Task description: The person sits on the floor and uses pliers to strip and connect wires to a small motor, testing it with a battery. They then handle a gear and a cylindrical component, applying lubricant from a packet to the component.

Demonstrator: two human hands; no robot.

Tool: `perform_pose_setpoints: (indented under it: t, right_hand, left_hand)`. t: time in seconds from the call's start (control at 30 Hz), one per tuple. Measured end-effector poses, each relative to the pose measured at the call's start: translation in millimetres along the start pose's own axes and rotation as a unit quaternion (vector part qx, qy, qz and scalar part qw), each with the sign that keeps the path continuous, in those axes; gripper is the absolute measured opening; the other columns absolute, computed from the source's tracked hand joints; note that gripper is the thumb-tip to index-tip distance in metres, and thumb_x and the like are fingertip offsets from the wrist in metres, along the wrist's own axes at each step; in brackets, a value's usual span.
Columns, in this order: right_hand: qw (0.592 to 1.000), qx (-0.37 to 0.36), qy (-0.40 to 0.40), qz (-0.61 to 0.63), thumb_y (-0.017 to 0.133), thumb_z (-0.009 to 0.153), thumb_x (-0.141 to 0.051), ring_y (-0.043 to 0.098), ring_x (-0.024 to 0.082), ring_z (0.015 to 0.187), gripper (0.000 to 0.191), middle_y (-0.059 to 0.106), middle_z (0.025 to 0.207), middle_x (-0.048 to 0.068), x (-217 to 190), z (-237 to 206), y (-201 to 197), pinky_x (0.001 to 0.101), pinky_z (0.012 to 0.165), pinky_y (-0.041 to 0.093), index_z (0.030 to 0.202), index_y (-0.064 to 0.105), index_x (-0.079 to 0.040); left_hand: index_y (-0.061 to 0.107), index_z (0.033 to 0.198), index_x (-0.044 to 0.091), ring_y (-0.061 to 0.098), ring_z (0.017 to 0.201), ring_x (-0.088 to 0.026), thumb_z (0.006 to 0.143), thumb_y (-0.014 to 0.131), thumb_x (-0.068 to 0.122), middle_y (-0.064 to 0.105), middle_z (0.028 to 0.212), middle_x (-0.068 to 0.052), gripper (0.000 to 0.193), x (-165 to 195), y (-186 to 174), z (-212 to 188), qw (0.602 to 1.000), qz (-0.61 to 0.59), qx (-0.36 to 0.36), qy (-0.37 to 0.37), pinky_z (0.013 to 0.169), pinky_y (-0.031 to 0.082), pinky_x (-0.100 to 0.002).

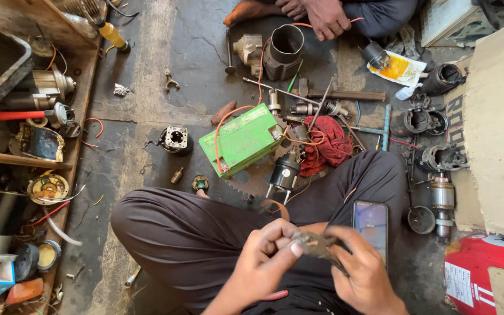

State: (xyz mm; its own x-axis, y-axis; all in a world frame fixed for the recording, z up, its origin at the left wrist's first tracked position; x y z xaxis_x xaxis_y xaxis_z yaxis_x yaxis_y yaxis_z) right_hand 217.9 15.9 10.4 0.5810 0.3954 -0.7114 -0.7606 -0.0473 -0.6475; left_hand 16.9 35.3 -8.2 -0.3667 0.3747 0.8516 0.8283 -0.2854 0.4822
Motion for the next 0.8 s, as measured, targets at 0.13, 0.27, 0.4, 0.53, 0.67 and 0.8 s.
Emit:
perform_pose_setpoints:
  t: [0.13, 0.27, 0.4, 0.53, 0.67, 0.8]
  right_hand:
    - [0.994, 0.014, -0.093, -0.062, 0.070, 0.062, 0.002, 0.069, 0.035, 0.091, 0.029, 0.065, 0.111, 0.017, -4, 13, -13, 0.0380, 0.076, 0.055, 0.091, 0.067, 0.000]
    - [0.999, -0.021, -0.017, 0.023, 0.069, 0.067, 0.005, 0.070, 0.027, 0.082, 0.020, 0.068, 0.105, 0.014, -2, 13, -2, 0.0320, 0.070, 0.056, 0.086, 0.066, 0.000]
    - [0.989, -0.072, 0.078, 0.103, 0.060, 0.066, 0.007, 0.072, 0.027, 0.088, 0.030, 0.069, 0.104, 0.015, -5, 5, 4, 0.0342, 0.076, 0.057, 0.094, 0.071, 0.003]
    - [0.975, -0.078, 0.065, 0.199, 0.050, 0.065, 0.008, 0.066, 0.032, 0.099, 0.036, 0.066, 0.105, 0.020, -11, -6, 7, 0.0403, 0.085, 0.050, 0.097, 0.067, 0.010]
    - [0.937, -0.115, 0.261, 0.204, 0.057, 0.069, 0.007, 0.063, 0.025, 0.080, 0.018, 0.064, 0.090, 0.012, 13, -29, 16, 0.0350, 0.073, 0.052, 0.082, 0.068, 0.004]
    - [0.964, -0.039, 0.143, 0.220, 0.058, 0.068, 0.005, 0.070, 0.021, 0.090, 0.017, 0.069, 0.092, 0.011, 18, -28, 9, 0.0325, 0.083, 0.052, 0.083, 0.065, 0.002]
  left_hand:
    - [0.060, 0.102, 0.000, 0.039, 0.059, -0.002, 0.100, 0.069, 0.010, 0.051, 0.073, 0.004, 0.013, -2, -3, 2, 0.974, -0.194, -0.081, -0.079, 0.053, 0.028, -0.021]
    - [0.059, 0.100, 0.001, 0.042, 0.061, -0.004, 0.100, 0.066, 0.008, 0.052, 0.072, 0.004, 0.010, 1, -2, 0, 0.982, -0.159, -0.067, -0.072, 0.054, 0.029, -0.022]
    - [0.067, 0.102, -0.002, 0.040, 0.057, -0.008, 0.098, 0.068, 0.005, 0.054, 0.065, 0.000, 0.008, 13, -3, -4, 0.992, 0.104, 0.063, 0.037, 0.052, 0.030, -0.026]
    - [0.064, 0.108, 0.002, 0.058, 0.069, -0.025, 0.090, 0.072, 0.000, 0.062, 0.078, -0.007, 0.020, 40, 16, -6, 0.811, 0.467, 0.081, 0.343, 0.068, 0.046, -0.036]
    - [0.067, 0.105, 0.001, 0.059, 0.065, -0.025, 0.089, 0.074, 0.004, 0.063, 0.074, -0.007, 0.017, 41, 22, -4, 0.828, 0.463, 0.091, 0.303, 0.064, 0.047, -0.037]
    - [0.066, 0.088, 0.002, 0.050, 0.050, -0.017, 0.099, 0.067, 0.016, 0.052, 0.056, -0.007, 0.017, 29, 4, -6, 0.952, 0.302, 0.046, -0.001, 0.050, 0.043, -0.034]
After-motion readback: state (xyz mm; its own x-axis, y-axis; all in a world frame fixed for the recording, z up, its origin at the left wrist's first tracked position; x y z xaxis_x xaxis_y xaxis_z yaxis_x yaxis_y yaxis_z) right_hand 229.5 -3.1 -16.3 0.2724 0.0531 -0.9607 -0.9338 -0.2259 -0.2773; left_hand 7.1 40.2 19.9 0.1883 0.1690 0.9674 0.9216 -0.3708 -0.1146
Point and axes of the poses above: each hand's wrist, its own z-axis towards the middle knuckle, its own y-axis out of the palm, x = y × z, the point moved 4 cm from there along z, towards the middle knuckle
